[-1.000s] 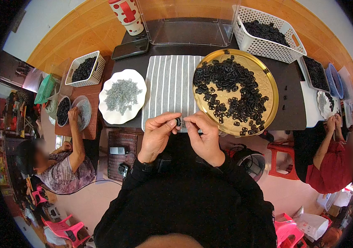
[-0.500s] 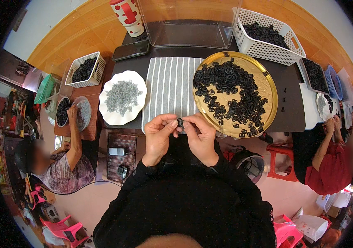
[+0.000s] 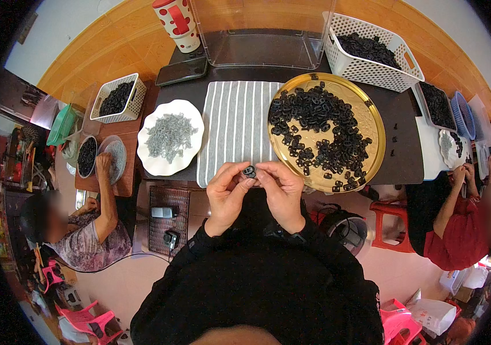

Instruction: The person picks up a black plastic toggle and a metal spring, inserts the spring into the toggle, and places the assembled piece onto a striped cloth. This process is repeated for several toggles and springs, occasionally moving items on a gold tray to reach more pieces.

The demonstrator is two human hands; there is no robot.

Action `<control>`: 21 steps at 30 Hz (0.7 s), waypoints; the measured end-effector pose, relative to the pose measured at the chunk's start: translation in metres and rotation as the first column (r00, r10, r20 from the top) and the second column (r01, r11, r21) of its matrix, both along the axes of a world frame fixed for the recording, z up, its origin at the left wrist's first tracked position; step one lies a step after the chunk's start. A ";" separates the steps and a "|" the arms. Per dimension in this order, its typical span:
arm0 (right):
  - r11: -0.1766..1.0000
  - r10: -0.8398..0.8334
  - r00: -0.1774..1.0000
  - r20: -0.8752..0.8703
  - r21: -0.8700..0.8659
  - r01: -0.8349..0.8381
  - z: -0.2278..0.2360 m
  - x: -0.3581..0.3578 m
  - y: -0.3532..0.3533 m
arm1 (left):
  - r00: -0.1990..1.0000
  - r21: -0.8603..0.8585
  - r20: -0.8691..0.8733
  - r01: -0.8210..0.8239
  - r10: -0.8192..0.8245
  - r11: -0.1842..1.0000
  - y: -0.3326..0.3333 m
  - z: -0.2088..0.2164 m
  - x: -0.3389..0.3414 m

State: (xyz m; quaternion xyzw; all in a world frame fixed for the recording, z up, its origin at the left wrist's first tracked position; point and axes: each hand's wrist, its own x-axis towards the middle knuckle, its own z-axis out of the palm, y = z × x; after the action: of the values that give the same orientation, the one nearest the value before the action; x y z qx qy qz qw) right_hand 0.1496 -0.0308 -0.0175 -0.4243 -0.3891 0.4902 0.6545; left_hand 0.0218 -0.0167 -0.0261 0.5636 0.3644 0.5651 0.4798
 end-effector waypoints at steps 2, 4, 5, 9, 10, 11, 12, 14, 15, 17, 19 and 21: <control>0.999 0.033 0.995 -0.089 -0.029 -0.036 0.005 -0.001 -0.002 | 0.999 0.029 -0.036 0.019 -0.018 0.999 0.001 0.003 -0.003; 0.997 0.080 0.994 -0.071 0.007 -0.080 0.006 -0.001 -0.003 | 0.998 0.037 -0.049 0.029 -0.027 0.999 0.002 0.005 -0.005; 0.997 0.081 0.994 -0.070 0.008 -0.080 0.005 0.001 -0.002 | 0.997 0.044 -0.063 0.039 -0.036 0.998 0.002 0.006 -0.005; 0.992 0.128 0.992 -0.009 0.009 -0.127 0.002 0.007 -0.001 | 0.996 0.014 -0.057 0.063 -0.062 0.998 0.002 0.007 -0.007; 0.989 0.147 0.989 -0.032 -0.002 -0.147 0.002 0.007 -0.001 | 0.995 0.021 -0.069 0.075 -0.073 0.997 0.003 0.007 -0.007; 0.989 0.146 0.989 -0.032 -0.003 -0.147 0.001 0.008 -0.001 | 0.993 0.028 -0.082 0.086 -0.084 0.996 0.003 0.008 -0.007; 0.991 0.136 0.991 -0.019 -0.006 -0.136 -0.001 0.008 -0.002 | 0.993 0.028 -0.081 0.086 -0.084 0.996 0.003 0.009 -0.008; 0.992 0.125 0.992 -0.006 -0.010 -0.125 -0.002 0.008 -0.002 | 0.985 0.072 -0.157 0.088 -0.076 0.993 0.003 0.014 -0.008; 0.992 0.122 0.992 -0.008 -0.019 -0.123 -0.001 0.008 -0.002 | 0.985 0.072 -0.157 0.088 -0.076 0.993 0.003 0.013 -0.008; 0.992 0.121 0.993 -0.011 -0.029 -0.121 -0.001 0.007 -0.003 | 0.983 0.084 -0.175 0.077 -0.061 0.994 0.002 0.012 -0.008; 0.995 0.098 0.995 -0.019 -0.029 -0.099 -0.002 0.006 -0.005 | 0.985 0.080 -0.159 0.079 -0.065 0.994 0.001 0.012 -0.007; 0.997 0.077 0.997 0.002 -0.011 -0.077 -0.002 0.004 -0.006 | 0.987 0.077 -0.142 0.082 -0.070 0.994 0.000 0.011 -0.006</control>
State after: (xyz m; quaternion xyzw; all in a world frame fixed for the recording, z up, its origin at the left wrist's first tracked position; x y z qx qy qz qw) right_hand 0.1539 -0.0371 -0.0195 -0.4133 -0.4030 0.5166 0.6324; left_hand 0.0160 -0.0163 -0.0153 0.6344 0.3515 0.5205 0.4508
